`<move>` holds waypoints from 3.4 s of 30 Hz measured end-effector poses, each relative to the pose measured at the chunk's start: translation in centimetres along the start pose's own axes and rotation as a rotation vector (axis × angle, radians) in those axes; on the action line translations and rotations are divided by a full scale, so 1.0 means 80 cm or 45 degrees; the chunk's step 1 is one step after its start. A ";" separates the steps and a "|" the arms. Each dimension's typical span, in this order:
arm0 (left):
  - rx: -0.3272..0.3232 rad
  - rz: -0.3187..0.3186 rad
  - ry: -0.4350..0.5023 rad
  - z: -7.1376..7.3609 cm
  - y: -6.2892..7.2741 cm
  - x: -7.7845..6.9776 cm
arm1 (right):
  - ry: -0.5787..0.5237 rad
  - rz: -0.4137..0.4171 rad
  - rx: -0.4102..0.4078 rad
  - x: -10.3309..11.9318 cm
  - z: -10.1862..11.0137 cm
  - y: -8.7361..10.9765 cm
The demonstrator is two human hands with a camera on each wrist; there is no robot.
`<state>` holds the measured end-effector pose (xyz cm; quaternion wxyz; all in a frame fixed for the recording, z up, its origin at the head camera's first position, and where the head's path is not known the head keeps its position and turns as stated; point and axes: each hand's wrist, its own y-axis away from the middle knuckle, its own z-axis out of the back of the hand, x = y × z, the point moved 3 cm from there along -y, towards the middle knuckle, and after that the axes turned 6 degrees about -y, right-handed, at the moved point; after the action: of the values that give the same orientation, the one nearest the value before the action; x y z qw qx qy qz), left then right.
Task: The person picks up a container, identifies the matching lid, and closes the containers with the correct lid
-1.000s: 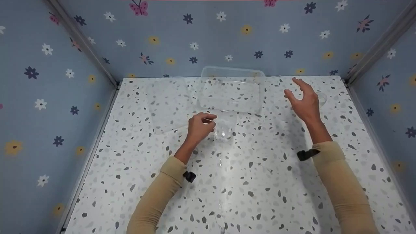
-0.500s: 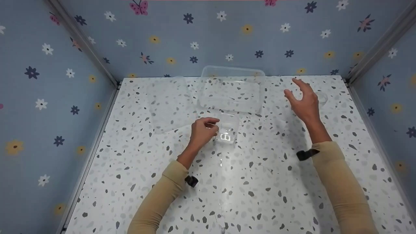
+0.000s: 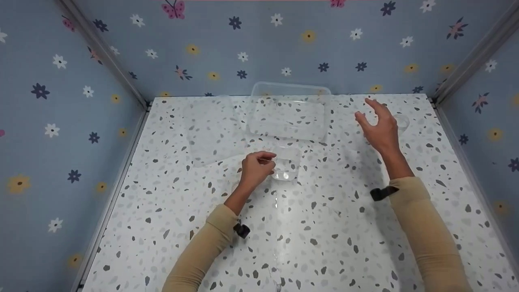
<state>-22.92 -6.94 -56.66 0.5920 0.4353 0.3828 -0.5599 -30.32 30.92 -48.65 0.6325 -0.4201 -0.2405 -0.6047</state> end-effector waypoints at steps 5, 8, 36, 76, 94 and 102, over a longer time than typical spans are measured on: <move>-0.023 0.021 0.022 -0.002 0.004 0.002 | 0.016 -0.009 0.001 0.001 -0.001 -0.001; -0.034 0.046 0.024 -0.005 0.007 0.002 | 0.027 -0.018 0.005 0.000 -0.002 -0.002; -0.076 -0.094 -0.158 0.014 0.007 0.000 | 0.039 0.069 0.004 -0.013 -0.010 -0.014; -0.123 -0.095 -0.200 0.049 0.002 -0.001 | 0.331 -0.228 0.262 -0.070 -0.041 0.010; -0.122 -0.125 -0.184 0.053 0.004 -0.002 | 0.479 -0.362 0.384 -0.085 -0.049 0.013; -0.137 -0.119 -0.202 0.056 0.003 -0.007 | 0.497 -0.338 0.376 -0.091 -0.050 0.014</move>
<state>-22.86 -10.95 -54.65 0.6162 0.3388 0.3841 -0.5983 -31.18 31.62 -56.95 0.6364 -0.1638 -0.2527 -0.7101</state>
